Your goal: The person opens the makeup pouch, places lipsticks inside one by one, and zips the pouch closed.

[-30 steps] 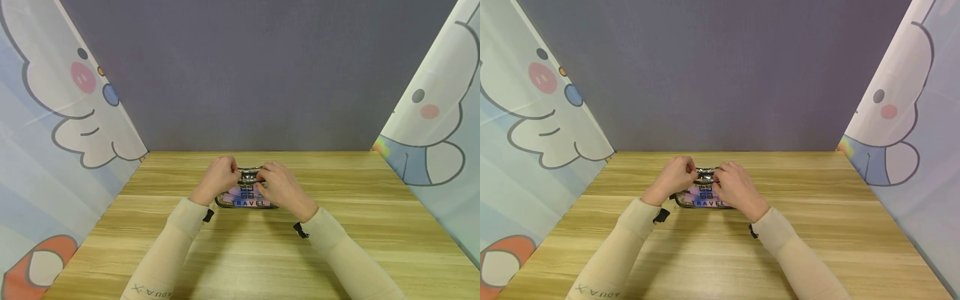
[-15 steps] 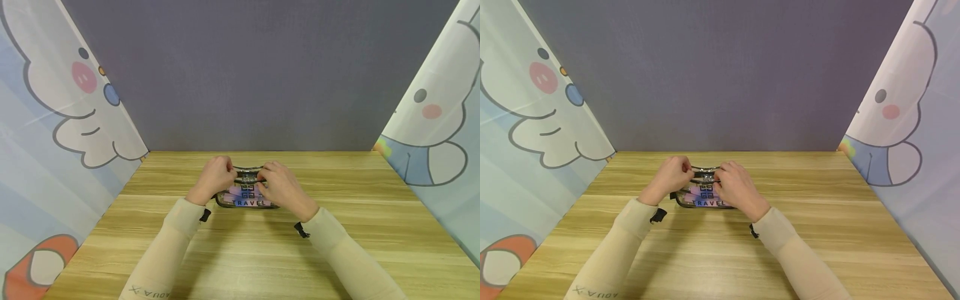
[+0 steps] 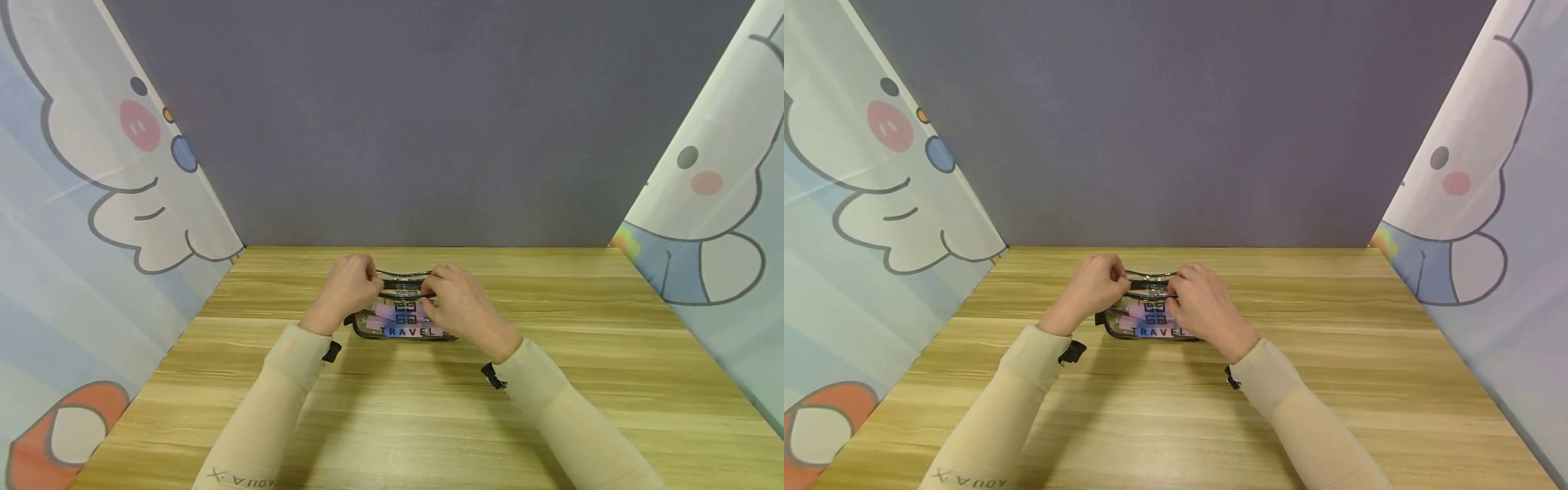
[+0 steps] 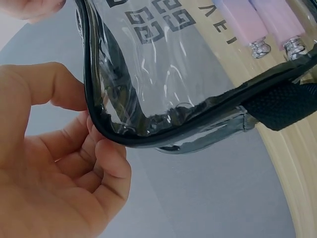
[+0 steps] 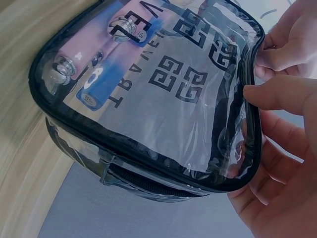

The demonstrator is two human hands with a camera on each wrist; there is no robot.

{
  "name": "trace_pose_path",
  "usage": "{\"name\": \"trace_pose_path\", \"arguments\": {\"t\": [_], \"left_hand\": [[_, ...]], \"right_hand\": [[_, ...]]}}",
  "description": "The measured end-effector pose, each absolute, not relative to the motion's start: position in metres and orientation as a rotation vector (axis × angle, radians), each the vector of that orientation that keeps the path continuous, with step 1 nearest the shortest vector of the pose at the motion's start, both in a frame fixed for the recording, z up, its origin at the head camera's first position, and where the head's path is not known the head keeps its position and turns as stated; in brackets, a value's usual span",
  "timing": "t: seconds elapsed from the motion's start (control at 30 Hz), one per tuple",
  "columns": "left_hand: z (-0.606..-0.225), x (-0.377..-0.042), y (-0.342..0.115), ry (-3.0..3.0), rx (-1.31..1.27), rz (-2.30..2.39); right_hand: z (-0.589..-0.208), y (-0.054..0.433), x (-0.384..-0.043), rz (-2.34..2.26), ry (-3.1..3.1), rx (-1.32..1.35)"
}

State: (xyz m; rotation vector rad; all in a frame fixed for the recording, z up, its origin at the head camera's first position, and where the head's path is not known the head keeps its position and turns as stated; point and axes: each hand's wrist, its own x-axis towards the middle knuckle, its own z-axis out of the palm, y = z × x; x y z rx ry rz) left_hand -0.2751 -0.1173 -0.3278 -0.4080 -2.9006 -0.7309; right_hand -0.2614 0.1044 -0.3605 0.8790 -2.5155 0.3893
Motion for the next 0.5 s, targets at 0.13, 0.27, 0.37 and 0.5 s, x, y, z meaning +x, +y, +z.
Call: {"name": "trace_pose_path", "arguments": {"t": [0.13, 0.27, 0.37, 0.5], "left_hand": [[-0.3275, -0.2748, -0.1191, -2.906, -0.39, -0.748], [-0.3287, -0.2758, -0.1216, -2.903, -0.387, -0.739], [-0.3291, -0.2765, -0.1232, -2.897, -0.39, -0.71], [-0.3287, -0.2759, -0.1233, -2.896, -0.394, -0.699]], "right_hand": [[-0.3603, 0.1043, -0.2613, 0.393, -2.522, 0.877], [-0.3602, 0.1043, -0.2611, 0.395, -2.526, 0.877], [-0.3599, 0.1043, -0.2609, 0.395, -2.529, 0.876], [-0.3587, 0.1039, -0.2608, 0.385, -2.54, 0.877]]}}
